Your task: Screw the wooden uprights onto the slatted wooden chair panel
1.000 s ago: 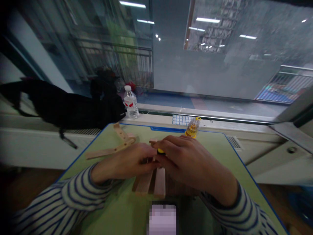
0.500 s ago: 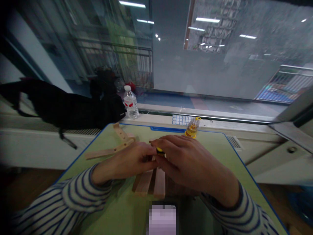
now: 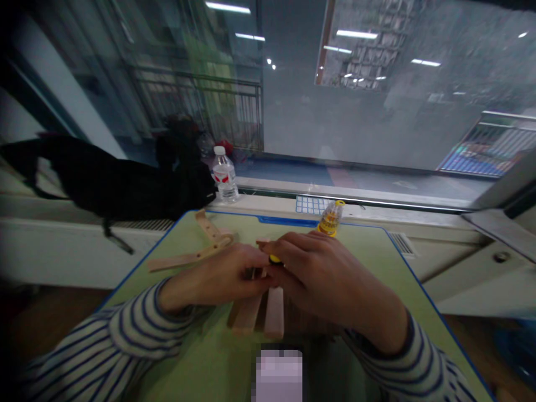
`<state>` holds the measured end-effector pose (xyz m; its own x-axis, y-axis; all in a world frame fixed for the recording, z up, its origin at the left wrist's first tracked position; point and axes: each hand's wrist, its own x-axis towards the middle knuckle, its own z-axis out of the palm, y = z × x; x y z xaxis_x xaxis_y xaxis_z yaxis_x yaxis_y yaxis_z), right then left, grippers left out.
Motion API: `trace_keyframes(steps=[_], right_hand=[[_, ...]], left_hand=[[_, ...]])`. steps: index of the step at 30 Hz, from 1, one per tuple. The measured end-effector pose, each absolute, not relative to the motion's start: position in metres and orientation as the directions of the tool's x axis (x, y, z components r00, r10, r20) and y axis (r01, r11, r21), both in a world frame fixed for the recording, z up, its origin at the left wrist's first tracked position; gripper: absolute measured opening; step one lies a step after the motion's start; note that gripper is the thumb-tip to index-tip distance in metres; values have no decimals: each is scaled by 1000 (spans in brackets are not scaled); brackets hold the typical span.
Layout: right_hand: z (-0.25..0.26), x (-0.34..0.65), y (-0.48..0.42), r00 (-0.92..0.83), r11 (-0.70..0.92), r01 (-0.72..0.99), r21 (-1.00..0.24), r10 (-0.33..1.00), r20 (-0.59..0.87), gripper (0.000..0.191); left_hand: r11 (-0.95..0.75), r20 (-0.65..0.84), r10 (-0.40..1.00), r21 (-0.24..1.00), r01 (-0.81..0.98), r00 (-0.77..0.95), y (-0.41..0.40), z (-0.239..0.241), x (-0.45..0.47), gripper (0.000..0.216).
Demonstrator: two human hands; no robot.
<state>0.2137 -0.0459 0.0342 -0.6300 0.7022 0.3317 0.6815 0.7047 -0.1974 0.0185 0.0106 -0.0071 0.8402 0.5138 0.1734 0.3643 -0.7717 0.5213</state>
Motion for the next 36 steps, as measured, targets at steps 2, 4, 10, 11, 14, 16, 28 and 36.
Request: trace_keyframes(steps=[2, 4, 10, 11, 14, 16, 28, 36], right_hand=[[35, 213, -47, -629, 706, 681, -196, 701, 337, 22], [35, 213, -47, -627, 705, 682, -195, 701, 339, 23], [35, 213, -45, -616, 701, 685, -201, 704, 355, 22], [35, 213, -45, -612, 696, 690, -199, 708, 353, 22], [37, 213, -44, -610, 699, 687, -198, 703, 366, 24], [37, 212, -45, -617, 717, 668, -198, 683, 390, 26], [34, 214, -45, -626, 699, 684, -208, 709, 324, 25], [33, 213, -43, -615, 693, 694, -195, 712, 339, 25]], left_hand=[[-769, 174, 512, 529, 359, 841, 10, -7, 19, 9], [-764, 169, 518, 531, 366, 838, 10, -8, 19, 10], [-730, 183, 566, 564, 385, 804, 11, -9, 21, 15], [-726, 185, 573, 568, 389, 799, 12, -9, 21, 16], [-724, 177, 580, 560, 403, 795, 12, -8, 21, 15], [-726, 170, 579, 552, 410, 798, 12, -8, 21, 16], [-743, 152, 542, 547, 387, 826, 13, -10, 19, 17], [-743, 161, 531, 560, 366, 832, 13, -9, 18, 13]])
